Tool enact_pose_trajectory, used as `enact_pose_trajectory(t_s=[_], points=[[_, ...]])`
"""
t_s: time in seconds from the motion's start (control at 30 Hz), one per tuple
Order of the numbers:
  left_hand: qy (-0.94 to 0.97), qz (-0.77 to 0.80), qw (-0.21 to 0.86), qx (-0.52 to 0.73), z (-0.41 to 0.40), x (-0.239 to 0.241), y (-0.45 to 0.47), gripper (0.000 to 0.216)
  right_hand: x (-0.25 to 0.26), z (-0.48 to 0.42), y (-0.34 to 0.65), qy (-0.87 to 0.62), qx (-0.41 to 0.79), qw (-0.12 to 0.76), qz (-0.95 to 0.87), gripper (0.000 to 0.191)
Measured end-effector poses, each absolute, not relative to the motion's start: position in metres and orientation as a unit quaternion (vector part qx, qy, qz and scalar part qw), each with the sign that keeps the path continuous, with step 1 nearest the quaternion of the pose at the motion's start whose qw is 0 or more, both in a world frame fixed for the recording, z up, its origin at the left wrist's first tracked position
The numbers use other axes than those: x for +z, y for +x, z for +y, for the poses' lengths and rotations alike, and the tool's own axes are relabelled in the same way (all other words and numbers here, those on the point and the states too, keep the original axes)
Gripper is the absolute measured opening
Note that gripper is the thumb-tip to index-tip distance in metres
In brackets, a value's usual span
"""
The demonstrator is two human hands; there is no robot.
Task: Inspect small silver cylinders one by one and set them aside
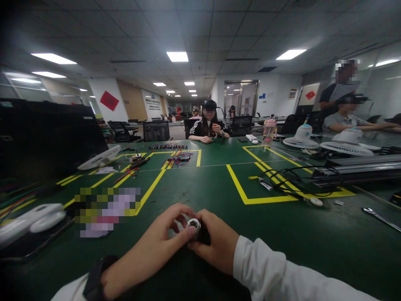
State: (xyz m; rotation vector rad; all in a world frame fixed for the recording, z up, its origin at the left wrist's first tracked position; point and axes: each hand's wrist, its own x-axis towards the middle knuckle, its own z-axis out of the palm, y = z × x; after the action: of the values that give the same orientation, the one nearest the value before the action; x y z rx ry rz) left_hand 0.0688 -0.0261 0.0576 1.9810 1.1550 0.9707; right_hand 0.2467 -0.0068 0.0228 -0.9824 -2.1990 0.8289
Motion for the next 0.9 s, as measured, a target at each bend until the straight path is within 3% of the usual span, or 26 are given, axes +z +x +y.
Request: enact_pose_trajectory(t_s=[0.07,0.27,0.57,0.73,0.9], points=[[0.774,0.429,0.275,0.377,-0.022,0.062,0.073,0.005,0.021,-0.007,0.25,-0.368,0.304,0.29,-0.829,0.031],[0.752,0.462,0.261,0.391,-0.012,0.053,0.052,0.011,0.019,-0.006,0.259,-0.384,0.299,0.281,-0.827,0.032],[0.797,0.446,0.266,0.308,-0.017,0.028,0.057,0.016,0.017,-0.007,0.261,-0.394,0.291,0.289,-0.823,0.032],[0.773,0.459,0.292,0.327,-0.021,0.03,0.052,0.028,0.021,-0.009,0.261,-0.4,0.282,0.301,-0.819,0.029],[0.711,0.505,0.321,0.37,-0.025,0.026,0.013,0.021,0.019,-0.005,0.306,-0.477,0.219,0.353,-0.775,0.035]])
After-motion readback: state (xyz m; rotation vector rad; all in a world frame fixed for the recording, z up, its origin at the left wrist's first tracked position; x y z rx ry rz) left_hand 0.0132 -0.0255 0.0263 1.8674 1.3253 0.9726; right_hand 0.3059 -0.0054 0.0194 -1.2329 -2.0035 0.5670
